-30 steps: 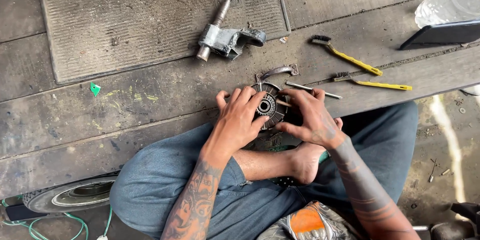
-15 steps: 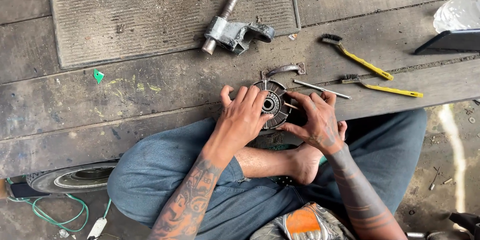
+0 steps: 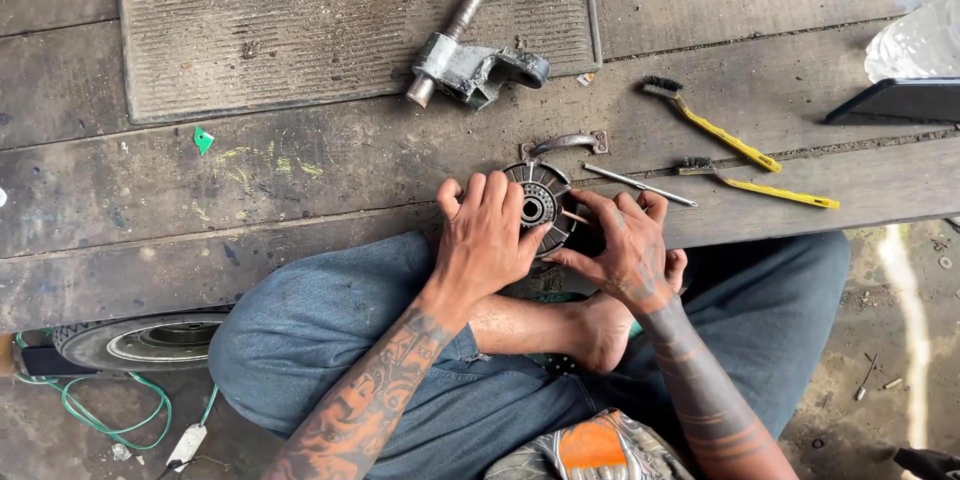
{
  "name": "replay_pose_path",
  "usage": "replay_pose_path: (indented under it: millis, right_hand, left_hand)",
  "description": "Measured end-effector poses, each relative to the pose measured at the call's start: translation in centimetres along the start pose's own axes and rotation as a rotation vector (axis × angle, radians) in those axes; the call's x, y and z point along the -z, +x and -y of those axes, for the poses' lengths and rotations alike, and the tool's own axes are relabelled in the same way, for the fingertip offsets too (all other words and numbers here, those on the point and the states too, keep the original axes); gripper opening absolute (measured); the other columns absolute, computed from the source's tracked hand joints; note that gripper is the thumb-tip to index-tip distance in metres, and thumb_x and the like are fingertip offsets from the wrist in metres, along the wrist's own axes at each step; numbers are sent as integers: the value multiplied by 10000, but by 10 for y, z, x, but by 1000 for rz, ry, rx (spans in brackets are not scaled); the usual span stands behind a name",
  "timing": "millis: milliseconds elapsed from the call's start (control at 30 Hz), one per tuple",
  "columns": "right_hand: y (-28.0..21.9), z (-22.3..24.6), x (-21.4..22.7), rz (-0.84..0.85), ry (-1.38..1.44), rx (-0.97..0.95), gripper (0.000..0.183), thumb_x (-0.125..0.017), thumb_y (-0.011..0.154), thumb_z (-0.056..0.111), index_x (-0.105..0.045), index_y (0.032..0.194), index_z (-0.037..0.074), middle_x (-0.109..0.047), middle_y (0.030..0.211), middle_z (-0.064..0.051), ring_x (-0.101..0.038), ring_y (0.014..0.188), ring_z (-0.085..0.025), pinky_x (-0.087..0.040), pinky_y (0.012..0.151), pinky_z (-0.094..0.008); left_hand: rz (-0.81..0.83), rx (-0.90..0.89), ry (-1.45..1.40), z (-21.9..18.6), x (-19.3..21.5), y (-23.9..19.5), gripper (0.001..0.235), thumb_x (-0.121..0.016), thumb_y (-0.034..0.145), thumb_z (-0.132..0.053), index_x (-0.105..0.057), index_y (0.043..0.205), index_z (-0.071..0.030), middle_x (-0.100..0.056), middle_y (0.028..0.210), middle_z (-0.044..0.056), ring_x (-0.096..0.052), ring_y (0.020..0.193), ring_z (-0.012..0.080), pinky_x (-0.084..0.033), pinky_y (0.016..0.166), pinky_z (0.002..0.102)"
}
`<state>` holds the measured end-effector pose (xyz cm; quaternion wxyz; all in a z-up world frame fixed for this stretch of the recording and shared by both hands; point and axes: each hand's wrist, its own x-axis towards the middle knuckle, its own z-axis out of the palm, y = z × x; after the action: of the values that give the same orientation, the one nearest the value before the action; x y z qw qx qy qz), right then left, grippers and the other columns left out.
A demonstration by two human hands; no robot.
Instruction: The person uses a metal rod to clean the inner grooves of a circular mechanical part. They then switch to a yellow-handled wire brush to scrub the exterior and interior surfaces of the same part while sitting on the ground.
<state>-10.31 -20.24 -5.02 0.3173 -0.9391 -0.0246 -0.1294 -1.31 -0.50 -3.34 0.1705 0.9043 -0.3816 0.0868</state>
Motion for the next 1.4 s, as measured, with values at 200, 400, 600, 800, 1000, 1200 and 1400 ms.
replay_pose_path:
  millis: [200,400,600,800,1000,1200,1400]
  right_hand:
    - [0,0,-1,-5,-19,7,845,-774,741,697,-621,1357,140,-613,651,-61,-498,687,-200,-311,922,-388]
    - [-5,-6,-4,-53,14,-23,1080,-765,648,804,-550,1451,114,-555,706,-52,-480,713,-195,-288,984,-428]
    - [-10,-10,-9,-3,-54,-11,1075,-745,659,810,-543,1444,103,-567,715,-60,-505,743,-200,-262,1012,-451]
    - [-10,-9,-8,9,-79,-11,1046,-712,687,826,-549,1423,101,-595,703,-81,-521,761,-209,-262,1016,-458]
    - [-8,-8,-7,57,-80,-27,1087,-703,690,823,-508,1484,106,-621,726,-77,-512,778,-203,-251,1010,-458]
    - [-3,-13,-6,168,-70,-39,1193,-737,605,837,-466,1549,161,-659,761,-53,-521,809,-196,-257,992,-457]
    - [6,-6,3,235,-29,-52,1178,-787,618,743,-435,1568,142,-682,828,-55,-541,840,-211,-265,995,-447]
  left_hand:
    - [81,41,-70,2,15,6,521,-784,729,-512,-556,921,-84,-491,896,79,-509,871,277,-281,906,503]
    - [281,-7,-234,10,36,12,635,-808,794,-360,-591,1337,-112,-550,1025,61,-505,950,260,-277,957,539]
    - [201,-79,-163,18,19,5,571,-787,782,-429,-618,1239,-131,-536,993,25,-503,948,227,-282,956,526]
    - [128,-31,-140,16,12,3,559,-697,829,-600,-619,1056,-95,-522,931,47,-509,908,232,-295,919,510]
    - [211,15,-220,16,22,9,555,-760,810,-546,-634,1104,-92,-538,953,39,-519,923,237,-292,917,510]
    - [232,-2,-210,16,21,7,534,-759,831,-503,-621,1164,-110,-557,1003,36,-529,965,225,-297,934,506]
    - [292,-38,-187,15,24,8,497,-724,899,-429,-608,1252,-99,-572,1062,46,-523,1008,213,-266,967,521]
